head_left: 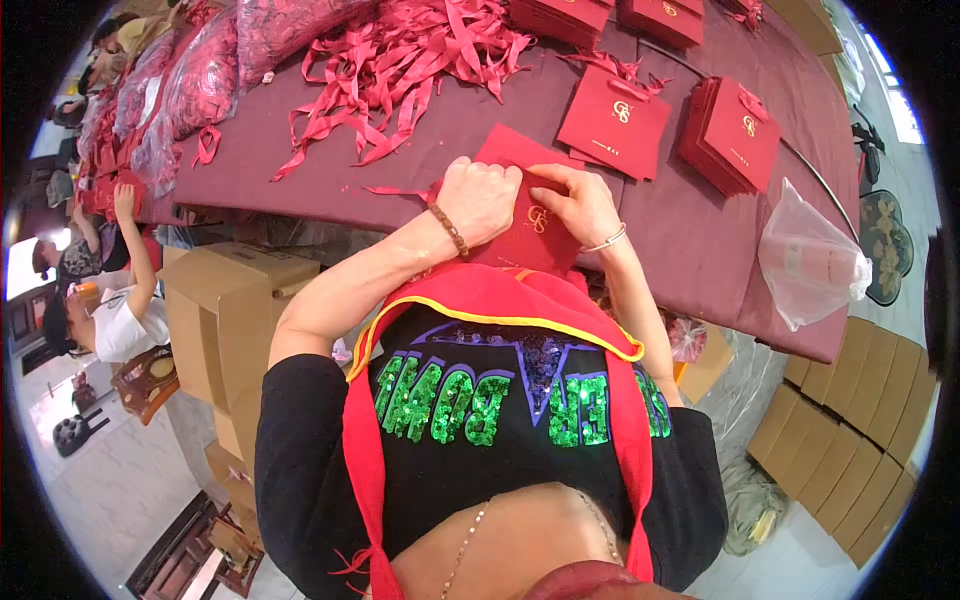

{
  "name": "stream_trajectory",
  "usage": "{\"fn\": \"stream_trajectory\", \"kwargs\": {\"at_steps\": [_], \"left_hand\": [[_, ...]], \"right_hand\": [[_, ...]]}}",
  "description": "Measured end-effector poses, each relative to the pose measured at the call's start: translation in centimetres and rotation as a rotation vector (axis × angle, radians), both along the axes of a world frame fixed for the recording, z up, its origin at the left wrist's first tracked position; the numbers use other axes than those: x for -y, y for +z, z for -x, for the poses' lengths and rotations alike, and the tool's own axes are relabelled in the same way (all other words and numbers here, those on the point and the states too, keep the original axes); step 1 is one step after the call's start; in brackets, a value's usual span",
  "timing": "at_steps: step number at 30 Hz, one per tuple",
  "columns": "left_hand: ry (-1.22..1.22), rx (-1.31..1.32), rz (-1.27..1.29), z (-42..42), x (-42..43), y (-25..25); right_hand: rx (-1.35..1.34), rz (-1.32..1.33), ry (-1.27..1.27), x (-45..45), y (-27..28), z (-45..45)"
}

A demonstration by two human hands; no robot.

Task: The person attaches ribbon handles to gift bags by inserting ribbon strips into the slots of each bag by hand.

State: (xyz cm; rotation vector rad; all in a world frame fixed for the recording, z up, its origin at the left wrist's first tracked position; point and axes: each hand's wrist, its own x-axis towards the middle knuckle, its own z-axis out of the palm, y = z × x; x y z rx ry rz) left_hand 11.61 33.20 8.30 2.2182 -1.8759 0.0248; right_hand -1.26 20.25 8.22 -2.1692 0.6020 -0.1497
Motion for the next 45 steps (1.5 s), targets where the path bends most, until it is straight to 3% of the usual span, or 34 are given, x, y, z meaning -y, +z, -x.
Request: {"fn": "stream_trajectory", "kwargs": {"at_steps": [3, 6, 11, 13, 17, 25, 27, 29, 30, 33, 34, 36, 38, 39, 41, 45], "left_hand": [[-0.013, 0.001, -0.014, -0.1, 0.2, 0.1], [-0.024, -0.11, -0.073, -0.9, 0.3, 0.0], [-0.018, -0.079, -0.239, -1.8, 0.0, 1.8], [0.007, -0.014, 0.032, -1.9, -0.2, 2.4], [-0.024, -0.139, 0.115, -2.6, 0.0, 2.0], [-0.02, -0.493, -0.259, -5.0, 0.4, 1.4], [-0.052, -0.44, -0.28, -6.5, 1.1, 0.6], [-0.341, -0.992, -0.363, -8.5, 2.4, -1.6], [-0.13, -1.25, -0.536, -7.2, 2.3, 2.5], [-0.311, -1.346, -0.67, -8.5, 3.8, 0.7], [-0.266, -1.307, -0.738, -8.5, 4.3, 0.2], [-0.232, -1.276, -0.604, -8.1, 4.4, -0.5], [-0.12, -1.28, -0.351, -7.3, 4.3, -1.8], [-0.12, -1.277, -0.356, -7.2, 4.5, -2.0], [0.339, -1.529, -0.182, -7.1, 4.8, -2.6], [0.335, -1.406, -0.084, -4.9, 4.2, -2.0]], "right_hand": [[0.026, -0.071, 0.035, 0.0, 0.3, 0.0], [0.033, -0.031, 0.015, -0.1, 0.5, -0.1], [-0.009, 0.072, 0.062, -0.5, 0.5, -0.5], [-0.003, 0.073, 0.056, -0.7, 1.0, -0.5], [-0.007, 0.097, 0.061, -0.9, 1.7, -0.3], [0.135, 0.255, 0.072, -1.6, 0.8, -0.1], [0.145, 0.287, 0.106, -1.8, 1.0, -0.2], [0.176, 0.32, 0.179, -1.9, 1.2, -0.2], [0.177, 0.322, 0.187, -2.0, 1.4, -0.2], [0.152, 0.313, 0.226, -2.0, 1.9, -0.2], [0.156, 0.328, 0.226, -1.9, 1.9, -0.3], [0.162, 0.343, 0.226, -1.6, 1.8, -0.3], [0.107, 0.152, 0.101, -1.1, 1.2, -0.2], [0.11, 0.149, 0.098, -1.2, 1.2, -0.3], [0.203, 0.131, 0.169, -1.3, 1.3, -0.3], [0.231, 0.193, 0.1, -1.2, 0.5, -0.5]]}}
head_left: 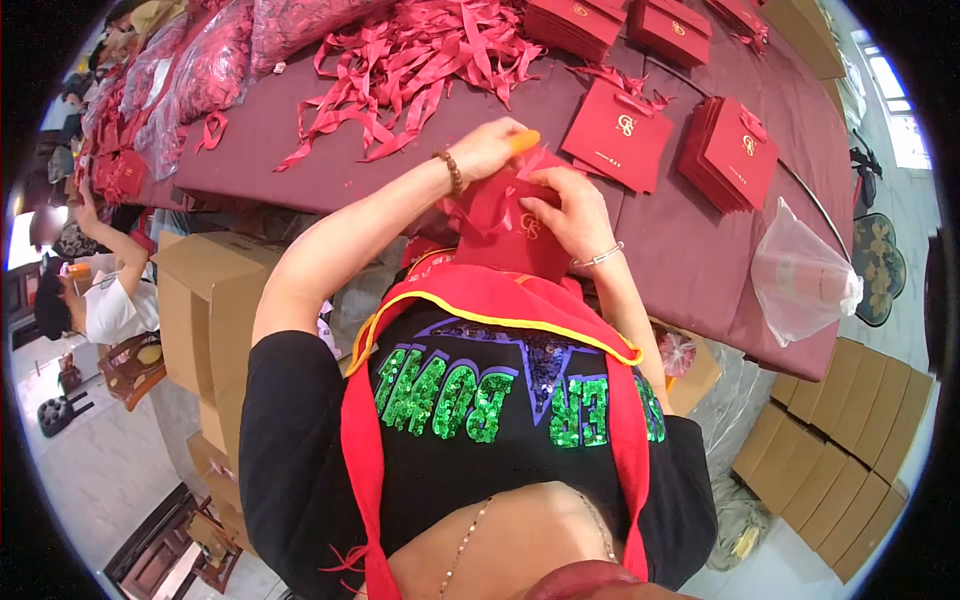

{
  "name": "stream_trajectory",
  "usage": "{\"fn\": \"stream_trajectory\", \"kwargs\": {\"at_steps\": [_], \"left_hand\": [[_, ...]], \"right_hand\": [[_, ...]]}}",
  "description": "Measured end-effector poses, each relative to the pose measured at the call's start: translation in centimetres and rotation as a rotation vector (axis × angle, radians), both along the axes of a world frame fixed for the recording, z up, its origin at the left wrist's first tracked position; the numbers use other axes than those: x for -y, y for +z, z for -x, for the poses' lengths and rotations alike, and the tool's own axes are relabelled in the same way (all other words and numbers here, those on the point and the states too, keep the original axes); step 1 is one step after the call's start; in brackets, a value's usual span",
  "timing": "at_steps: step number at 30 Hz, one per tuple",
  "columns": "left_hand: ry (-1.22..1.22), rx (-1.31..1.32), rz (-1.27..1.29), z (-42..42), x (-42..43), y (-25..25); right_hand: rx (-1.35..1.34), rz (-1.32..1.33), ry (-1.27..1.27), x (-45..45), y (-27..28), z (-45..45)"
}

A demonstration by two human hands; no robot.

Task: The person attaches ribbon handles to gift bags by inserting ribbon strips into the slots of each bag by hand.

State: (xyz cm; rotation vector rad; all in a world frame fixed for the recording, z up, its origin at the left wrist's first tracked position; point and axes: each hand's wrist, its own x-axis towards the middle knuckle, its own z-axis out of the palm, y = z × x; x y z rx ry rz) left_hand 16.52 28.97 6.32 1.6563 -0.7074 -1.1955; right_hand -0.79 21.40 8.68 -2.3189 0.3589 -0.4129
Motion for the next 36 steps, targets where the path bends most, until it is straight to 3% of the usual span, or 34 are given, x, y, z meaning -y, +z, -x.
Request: {"fn": "stream_trajectory", "kwargs": {"at_steps": [2, 8, 10, 18, 21, 23, 24, 25, 26, 28, 30, 32, 34, 36], "left_hand": [[-0.117, 0.235, -0.03, 0.8, -1.1, -0.9], [-0.054, 0.06, -0.016, 0.8, -2.2, -2.2], [-0.016, 0.004, 0.061, 1.1, -2.3, -2.3], [0.057, -0.091, 0.128, 2.5, -3.7, -0.9], [0.043, -0.055, 0.191, 2.7, -7.2, 0.3], [-0.245, 0.235, 0.012, 3.0, -9.2, 1.8], [-0.242, 0.231, 0.005, 2.9, -9.6, 1.6], [-0.292, 0.495, 0.073, 2.7, -10.0, 1.3], [-0.342, 0.76, 0.142, 2.6, -10.3, 1.1], [-0.301, 0.73, 0.171, 2.9, -10.9, 0.8], [-0.147, 0.392, 0.086, 3.1, -11.1, 0.8], [-0.149, 0.375, 0.04, 2.5, -11.6, 0.6], [-0.146, 0.364, -0.007, 1.6, -12.5, 0.5], [-0.194, 0.431, -0.006, 0.8, -13.4, 0.8]], "right_hand": [[-0.006, 0.094, -0.03, 0.4, -0.3, 0.4], [0.072, 0.194, -0.119, 1.4, -0.1, 4.1], [-0.091, -0.122, -0.197, 1.0, 0.6, 5.1], [-0.241, -0.434, -0.314, 1.4, -1.5, 5.7], [-0.064, -0.594, -0.314, 1.6, -3.6, 5.8], [-0.023, -0.641, -0.312, 1.4, -4.1, 5.1], [0.021, -0.685, -0.304, 1.3, -4.3, 4.6], [0.044, -0.743, -0.315, 1.1, -4.0, 4.2], [0.04, -0.748, -0.312, 1.0, -4.2, 4.0], [0.018, -0.678, -0.311, 1.5, -4.4, 3.8], [0.017, -0.689, -0.303, 1.7, -4.2, 3.5], [0.013, -0.707, -0.298, 1.6, -3.8, 3.5], [-0.087, -0.413, -0.349, 1.6, -3.3, 3.3], [-0.09, -0.413, -0.351, 2.2, -3.8, 3.2]]}}
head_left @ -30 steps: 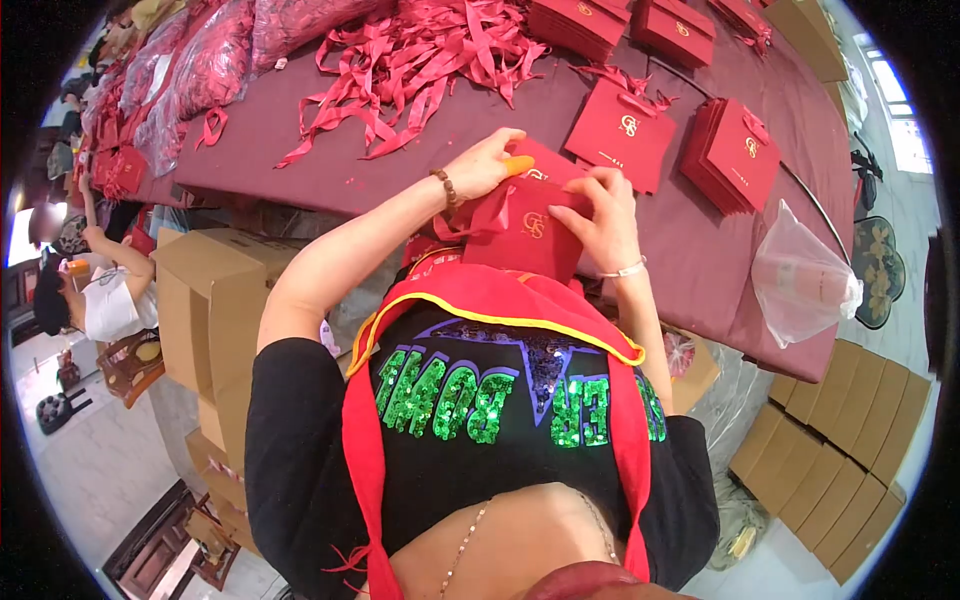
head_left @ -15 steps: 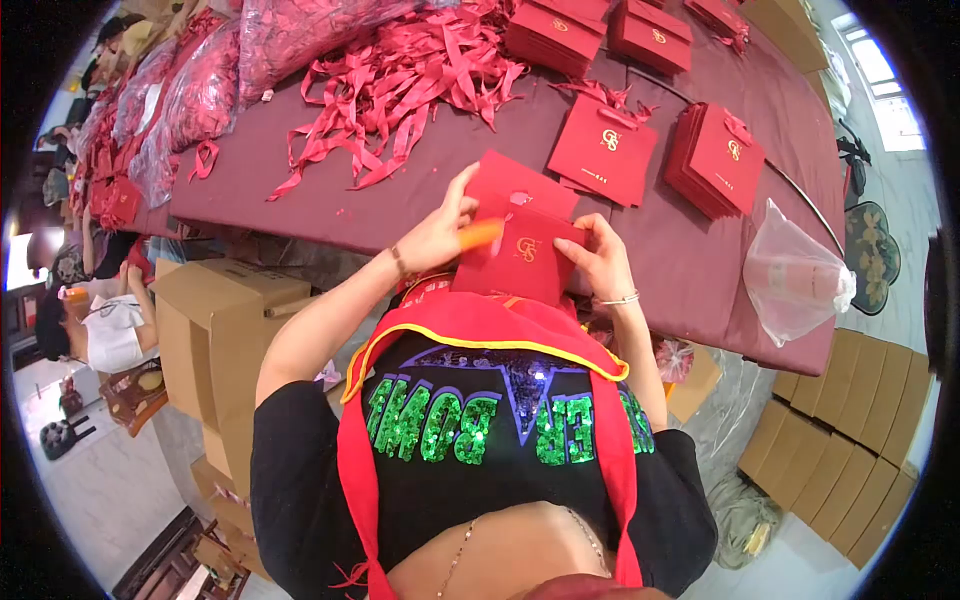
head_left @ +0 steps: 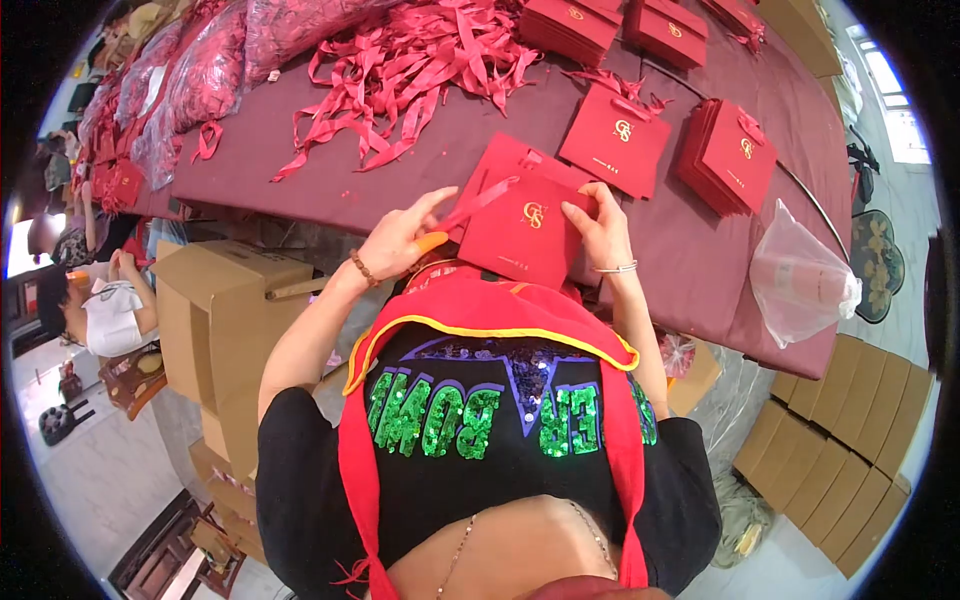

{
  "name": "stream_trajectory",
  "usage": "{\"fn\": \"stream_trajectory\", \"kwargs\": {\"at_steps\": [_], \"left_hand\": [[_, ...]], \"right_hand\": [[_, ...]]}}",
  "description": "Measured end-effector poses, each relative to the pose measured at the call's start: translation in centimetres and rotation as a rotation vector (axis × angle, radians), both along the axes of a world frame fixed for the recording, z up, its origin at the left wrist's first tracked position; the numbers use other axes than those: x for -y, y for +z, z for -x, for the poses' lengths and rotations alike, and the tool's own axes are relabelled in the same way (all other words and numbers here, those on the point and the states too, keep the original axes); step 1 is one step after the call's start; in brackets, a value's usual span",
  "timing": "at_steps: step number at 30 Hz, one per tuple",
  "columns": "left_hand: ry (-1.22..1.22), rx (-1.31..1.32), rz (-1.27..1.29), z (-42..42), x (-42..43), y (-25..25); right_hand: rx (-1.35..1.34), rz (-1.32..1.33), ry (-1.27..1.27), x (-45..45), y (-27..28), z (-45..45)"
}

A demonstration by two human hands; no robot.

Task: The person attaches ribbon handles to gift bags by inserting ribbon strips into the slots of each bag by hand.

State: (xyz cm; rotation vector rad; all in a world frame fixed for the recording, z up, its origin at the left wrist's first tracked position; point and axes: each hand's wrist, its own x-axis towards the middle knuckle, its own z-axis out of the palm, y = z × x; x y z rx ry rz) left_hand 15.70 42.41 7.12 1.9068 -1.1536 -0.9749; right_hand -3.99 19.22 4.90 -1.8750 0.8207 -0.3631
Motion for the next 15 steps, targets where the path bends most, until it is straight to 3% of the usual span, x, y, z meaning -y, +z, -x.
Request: {"fn": "stream_trajectory", "kwargs": {"at_steps": [2, 4, 6, 9, 13, 15], "left_hand": [[0.005, -0.088, -0.077, -0.7, -1.1, 1.5], [0.092, -0.639, 0.021, -0.8, -2.1, 3.2], [0.129, -0.748, 0.06, -1.3, -2.8, 4.1], [0.017, -1.078, 0.599, -2.0, -2.8, 4.7], [0.067, -1.055, 0.735, -1.2, 0.3, 7.8], [-0.028, -1.089, 0.834, -0.6, 2.3, 9.3]], "right_hand": [[-0.003, 0.003, -0.007, 0.3, 0.1, -0.3], [-0.089, 0.034, 0.004, 0.2, 1.2, -0.6], [-0.079, 0.068, 0.011, 0.2, 1.3, -0.7], [-0.082, 0.07, 0.04, 0.1, 1.2, -0.8], [-0.028, -0.099, 0.099, -0.1, 0.1, -0.7], [-0.029, -0.133, 0.119, -0.2, 0.0, -0.6]]}}
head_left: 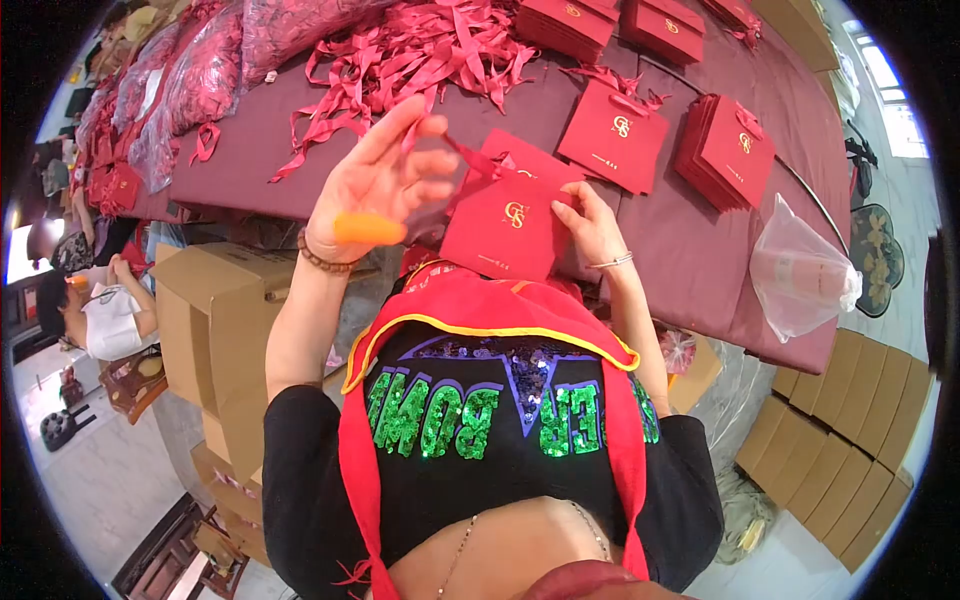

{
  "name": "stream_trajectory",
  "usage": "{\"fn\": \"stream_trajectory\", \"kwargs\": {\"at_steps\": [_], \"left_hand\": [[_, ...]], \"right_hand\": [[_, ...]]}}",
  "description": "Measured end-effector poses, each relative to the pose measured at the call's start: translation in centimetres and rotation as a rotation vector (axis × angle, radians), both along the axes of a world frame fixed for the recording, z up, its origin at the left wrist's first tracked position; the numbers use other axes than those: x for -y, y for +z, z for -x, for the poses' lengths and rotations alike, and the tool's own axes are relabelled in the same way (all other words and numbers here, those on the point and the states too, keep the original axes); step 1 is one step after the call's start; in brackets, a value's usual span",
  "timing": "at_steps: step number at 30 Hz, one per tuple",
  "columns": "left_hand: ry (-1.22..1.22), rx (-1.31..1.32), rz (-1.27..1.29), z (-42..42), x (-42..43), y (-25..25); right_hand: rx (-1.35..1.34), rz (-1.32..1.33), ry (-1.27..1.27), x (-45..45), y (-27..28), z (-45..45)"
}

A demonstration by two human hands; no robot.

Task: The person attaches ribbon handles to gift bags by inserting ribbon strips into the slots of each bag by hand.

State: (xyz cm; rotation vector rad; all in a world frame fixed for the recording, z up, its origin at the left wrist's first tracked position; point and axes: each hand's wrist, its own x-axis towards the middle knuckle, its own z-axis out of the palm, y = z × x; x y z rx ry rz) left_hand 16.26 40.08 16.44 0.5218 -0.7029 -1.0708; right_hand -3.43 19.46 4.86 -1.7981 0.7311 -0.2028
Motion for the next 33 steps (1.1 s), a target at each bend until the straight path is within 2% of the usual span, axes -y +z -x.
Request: {"fn": "stream_trajectory", "kwargs": {"at_steps": [1, 3, 4, 5, 7, 8, 11, 12, 13, 17, 19, 20, 21, 23, 25, 30, 33], "left_hand": [[-0.006, 0.0, 0.001, 0.3, 0.7, 0.2], [0.054, 0.278, -0.213, 0.5, 1.6, 0.5], [0.016, 0.314, -0.378, 0.4, 1.8, 0.6], [0.014, 0.315, -0.377, 0.5, 2.1, 0.6], [0.24, 1.149, -0.437, 1.1, 3.2, 0.4], [0.607, 1.588, -0.277, 1.5, 4.1, -0.5], [0.496, 1.615, -0.316, 2.6, 4.9, -3.2], [0.321, 1.646, -0.525, 3.4, 4.8, -3.6], [0.118, 1.571, -0.744, 3.8, 5.3, -4.8], [0.148, 1.547, -0.757, 4.6, 5.3, -8.4], [0.17, 1.54, -0.757, 5.1, 5.5, -8.6], [0.208, 1.541, -0.761, 5.2, 5.6, -8.6], [0.241, 1.542, -0.769, 5.3, 5.8, -8.6], [0.249, 1.527, -0.782, 5.6, 6.0, -8.1], [0.306, 1.603, -0.796, 5.5, 6.2, -7.8], [0.367, 1.641, -0.719, 5.8, 6.1, -8.5], [0.429, 1.794, -0.598, 5.7, 5.5, -8.8]], "right_hand": [[-0.002, -0.037, 0.024, 0.0, -0.1, 0.1], [0.003, -0.037, 0.037, -0.1, -0.4, 0.2], [-0.008, -0.058, 0.027, -0.2, -0.1, 0.2], [-0.02, -0.08, 0.018, -0.4, 0.1, 0.2], [0.001, -0.015, 0.01, -0.7, 0.0, 0.1], [0.018, 0.049, 0.005, -0.9, -0.1, 0.0], [0.031, 0.079, -0.026, -1.4, -0.4, -0.2], [0.03, 0.078, -0.026, -1.5, -0.2, -0.2], [0.03, 0.08, -0.029, -1.6, 0.2, -0.2], [0.03, 0.008, -0.061, -1.9, 0.2, -0.3], [0.104, 0.064, -0.069, -2.1, -0.5, -0.4], [0.059, 0.132, -0.065, -2.0, -0.2, -0.2], [0.023, 0.057, -0.069, -1.9, -0.4, -0.2], [0.055, 0.156, -0.053, -2.0, 0.0, -0.2], [0.036, 0.073, -0.053, -2.1, 0.4, -0.4], [0.065, 0.072, -0.064, -2.2, 0.2, -0.3], [0.065, 0.056, -0.071, -2.3, -0.3, -0.4]]}}
